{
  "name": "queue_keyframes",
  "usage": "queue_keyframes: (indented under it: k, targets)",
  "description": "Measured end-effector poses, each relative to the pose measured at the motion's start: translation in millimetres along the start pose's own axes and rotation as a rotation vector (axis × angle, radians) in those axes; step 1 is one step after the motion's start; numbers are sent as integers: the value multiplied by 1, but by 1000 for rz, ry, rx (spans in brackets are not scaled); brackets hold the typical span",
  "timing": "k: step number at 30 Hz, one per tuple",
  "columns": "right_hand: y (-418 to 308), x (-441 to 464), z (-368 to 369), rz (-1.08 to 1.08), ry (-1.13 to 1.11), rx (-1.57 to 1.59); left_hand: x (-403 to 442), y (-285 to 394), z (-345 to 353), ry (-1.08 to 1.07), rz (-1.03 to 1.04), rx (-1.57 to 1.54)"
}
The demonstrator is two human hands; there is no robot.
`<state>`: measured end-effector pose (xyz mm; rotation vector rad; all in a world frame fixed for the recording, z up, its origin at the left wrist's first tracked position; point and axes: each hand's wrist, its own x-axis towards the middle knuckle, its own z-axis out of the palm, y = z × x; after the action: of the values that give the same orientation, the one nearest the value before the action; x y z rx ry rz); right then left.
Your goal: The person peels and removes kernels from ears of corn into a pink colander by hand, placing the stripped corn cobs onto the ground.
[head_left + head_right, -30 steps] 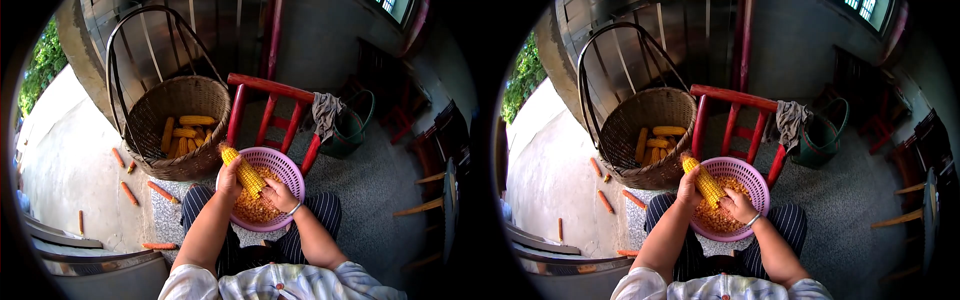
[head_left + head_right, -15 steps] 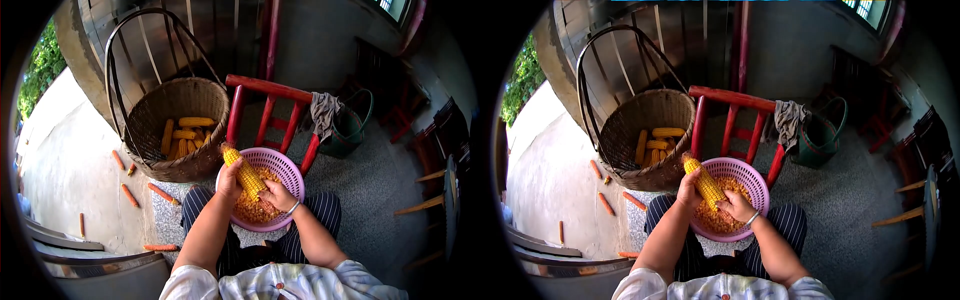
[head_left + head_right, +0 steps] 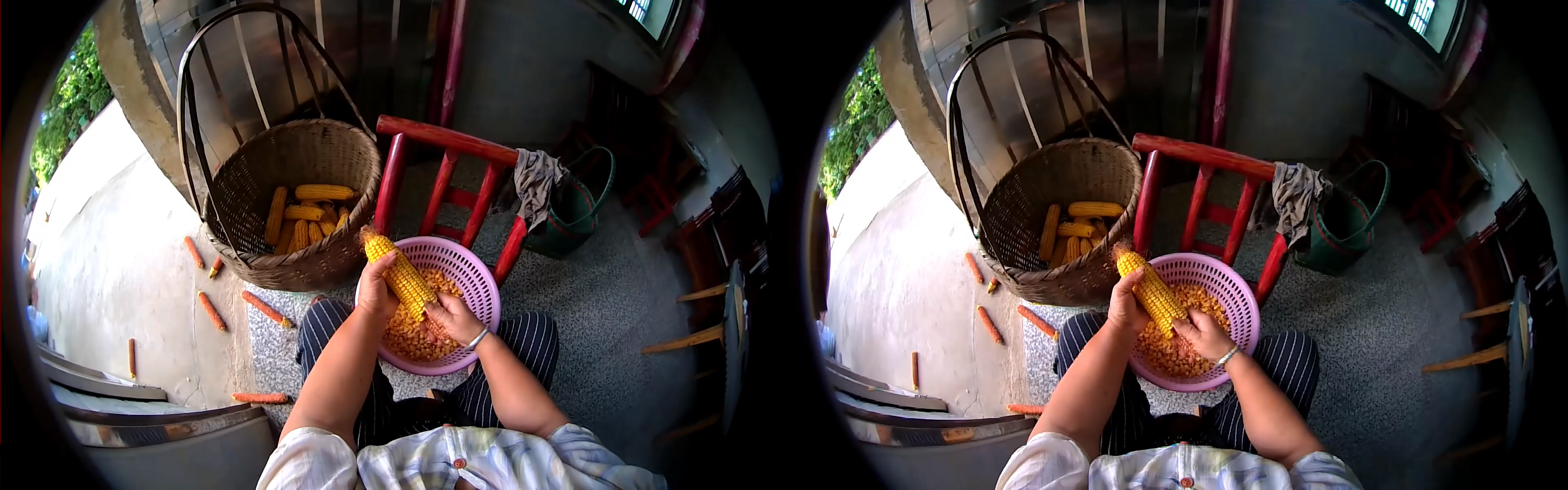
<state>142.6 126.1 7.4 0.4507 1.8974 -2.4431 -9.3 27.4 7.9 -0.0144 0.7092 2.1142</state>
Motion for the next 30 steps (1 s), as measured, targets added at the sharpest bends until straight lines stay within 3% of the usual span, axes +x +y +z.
queue_keyframes:
  k: [2, 5, 7, 9, 11, 13, 17, 19, 21, 23, 25, 27, 28, 30]
  targets:
    - [2, 0, 0, -1, -51, -41, 2, 2, -2, -23, -7, -17]
    - [-1, 0, -4, -246, -31, -351, 1, 4, 2, -77, 10, 25]
    - [-8, 1, -1, -264, -58, -298, -5, 3, 8, -100, 32, 82]
    - [-1, 10, -1, -415, 66, -197, -10, 0, 17, -170, -5, 129]
    - [5, 14, -1, -394, 146, -197, -16, -3, 25, -330, -42, 153]
    - [2, 14, -1, -202, 215, -52, -18, -1, 34, -389, -60, 203]
    - [-8, 9, -1, -128, 319, 300, -16, -4, 20, -345, -68, 330]
    - [-22, 5, 4, -230, 351, 255, -24, 0, 19, -62, -385, 512]
    - [-22, 5, 3, -258, 435, 279, -39, -9, 22, -120, -483, 724]
    - [-20, 5, 3, -278, 424, 267, -54, -19, 26, -261, -390, 731]
    - [-13, 8, 1, -257, 437, 214, -59, -26, 31, -256, -360, 657]
    - [-11, 10, 8, -266, 410, 391, -53, -34, 24, -379, -237, 922]
    - [-16, 7, 9, -248, 409, 455, -53, -36, 23, -382, -249, 814]
    - [-26, 9, 0, -230, 391, 516, -55, -35, 24, -382, -236, 896]
